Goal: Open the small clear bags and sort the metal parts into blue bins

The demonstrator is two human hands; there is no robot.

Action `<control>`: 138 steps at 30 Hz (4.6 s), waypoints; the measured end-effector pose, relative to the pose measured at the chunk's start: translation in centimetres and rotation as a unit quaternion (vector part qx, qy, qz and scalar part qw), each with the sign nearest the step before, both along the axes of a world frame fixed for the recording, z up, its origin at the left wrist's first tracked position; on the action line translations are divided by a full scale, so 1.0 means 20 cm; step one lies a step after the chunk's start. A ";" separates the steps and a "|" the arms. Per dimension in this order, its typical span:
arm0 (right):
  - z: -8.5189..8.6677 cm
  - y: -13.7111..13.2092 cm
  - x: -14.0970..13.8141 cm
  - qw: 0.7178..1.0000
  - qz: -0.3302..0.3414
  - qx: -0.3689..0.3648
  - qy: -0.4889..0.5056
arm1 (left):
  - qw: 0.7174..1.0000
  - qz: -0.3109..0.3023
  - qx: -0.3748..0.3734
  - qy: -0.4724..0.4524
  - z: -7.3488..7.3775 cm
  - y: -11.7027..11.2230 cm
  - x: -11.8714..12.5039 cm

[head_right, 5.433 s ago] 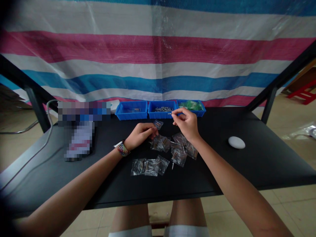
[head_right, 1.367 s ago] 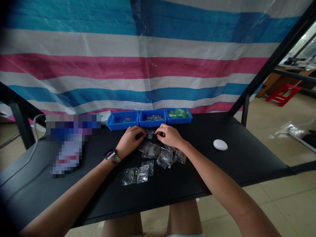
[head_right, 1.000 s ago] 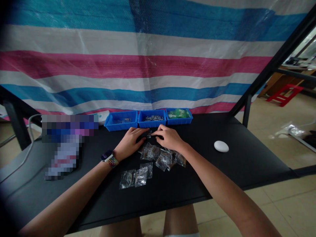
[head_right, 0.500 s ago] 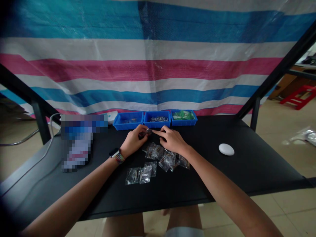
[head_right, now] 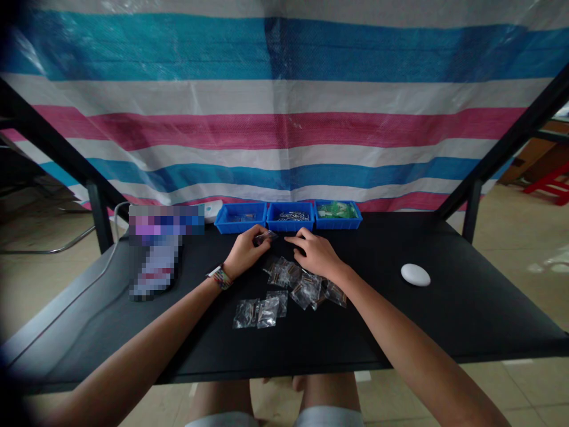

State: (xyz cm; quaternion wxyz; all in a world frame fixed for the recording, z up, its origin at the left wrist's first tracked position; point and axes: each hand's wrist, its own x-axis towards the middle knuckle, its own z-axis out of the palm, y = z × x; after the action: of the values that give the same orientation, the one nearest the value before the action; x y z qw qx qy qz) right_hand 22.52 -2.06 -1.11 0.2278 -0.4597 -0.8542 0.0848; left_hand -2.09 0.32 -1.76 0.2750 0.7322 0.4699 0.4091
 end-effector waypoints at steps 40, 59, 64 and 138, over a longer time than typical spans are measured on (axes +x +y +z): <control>0.00 0.03 0.03 0.990 0.038 -0.087 0.104 | 0.981 -0.025 -0.017 -0.193 0.08 0.04 -0.09; 0.03 -0.08 -0.10 0.994 0.061 -0.035 0.081 | 0.969 -0.184 0.018 0.165 0.06 0.01 -0.06; 0.03 -0.08 -0.11 0.989 0.055 -0.044 0.133 | 0.966 -0.188 0.031 0.177 0.08 -0.01 -0.06; 0.01 -0.09 -0.10 0.924 0.037 -0.145 0.352 | 0.913 0.152 -0.076 -0.372 0.08 0.10 -0.09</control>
State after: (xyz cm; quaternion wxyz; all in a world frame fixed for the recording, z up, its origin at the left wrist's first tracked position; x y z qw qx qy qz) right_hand 20.53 -3.84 -0.96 0.4413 -0.3963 -0.7138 0.3724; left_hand -3.87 2.32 -0.16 0.4193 0.4240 0.4685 0.6519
